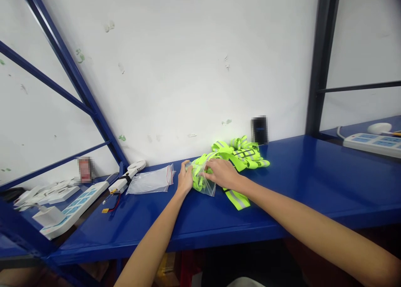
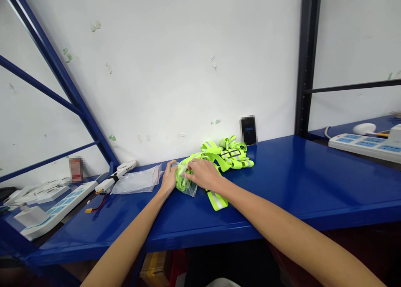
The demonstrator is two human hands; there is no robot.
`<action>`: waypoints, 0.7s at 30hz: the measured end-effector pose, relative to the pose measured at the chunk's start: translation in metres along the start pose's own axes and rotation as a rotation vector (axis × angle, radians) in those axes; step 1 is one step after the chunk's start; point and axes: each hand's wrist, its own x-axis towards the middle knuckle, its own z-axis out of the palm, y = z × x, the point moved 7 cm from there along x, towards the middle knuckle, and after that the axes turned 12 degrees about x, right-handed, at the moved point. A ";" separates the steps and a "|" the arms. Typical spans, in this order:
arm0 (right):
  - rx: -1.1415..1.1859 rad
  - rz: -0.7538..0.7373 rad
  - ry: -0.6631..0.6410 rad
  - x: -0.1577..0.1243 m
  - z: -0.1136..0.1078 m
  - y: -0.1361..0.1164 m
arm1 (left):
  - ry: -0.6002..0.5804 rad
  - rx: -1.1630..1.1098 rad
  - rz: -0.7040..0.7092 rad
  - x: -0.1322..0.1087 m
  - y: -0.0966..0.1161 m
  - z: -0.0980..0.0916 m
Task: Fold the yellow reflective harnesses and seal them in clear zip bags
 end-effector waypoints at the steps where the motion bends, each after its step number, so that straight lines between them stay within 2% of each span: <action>1: -0.018 0.004 -0.001 -0.001 0.000 -0.001 | 0.028 -0.020 0.003 0.000 0.000 -0.002; 6: -0.019 0.025 0.023 -0.004 0.001 0.000 | 0.347 -0.170 0.039 -0.004 0.004 -0.031; 8: 0.046 0.033 0.041 -0.004 0.001 0.001 | 0.433 -0.250 0.026 -0.006 0.005 -0.039; 12: 0.229 0.024 0.015 -0.003 0.006 -0.002 | 0.487 -0.375 0.061 -0.010 0.012 -0.047; 17: 0.457 0.027 -0.045 0.000 0.012 -0.007 | 0.550 -0.315 0.084 -0.022 0.025 -0.055; 21: 0.531 0.060 0.035 0.001 0.013 -0.007 | 0.516 -0.285 0.101 -0.027 0.032 -0.055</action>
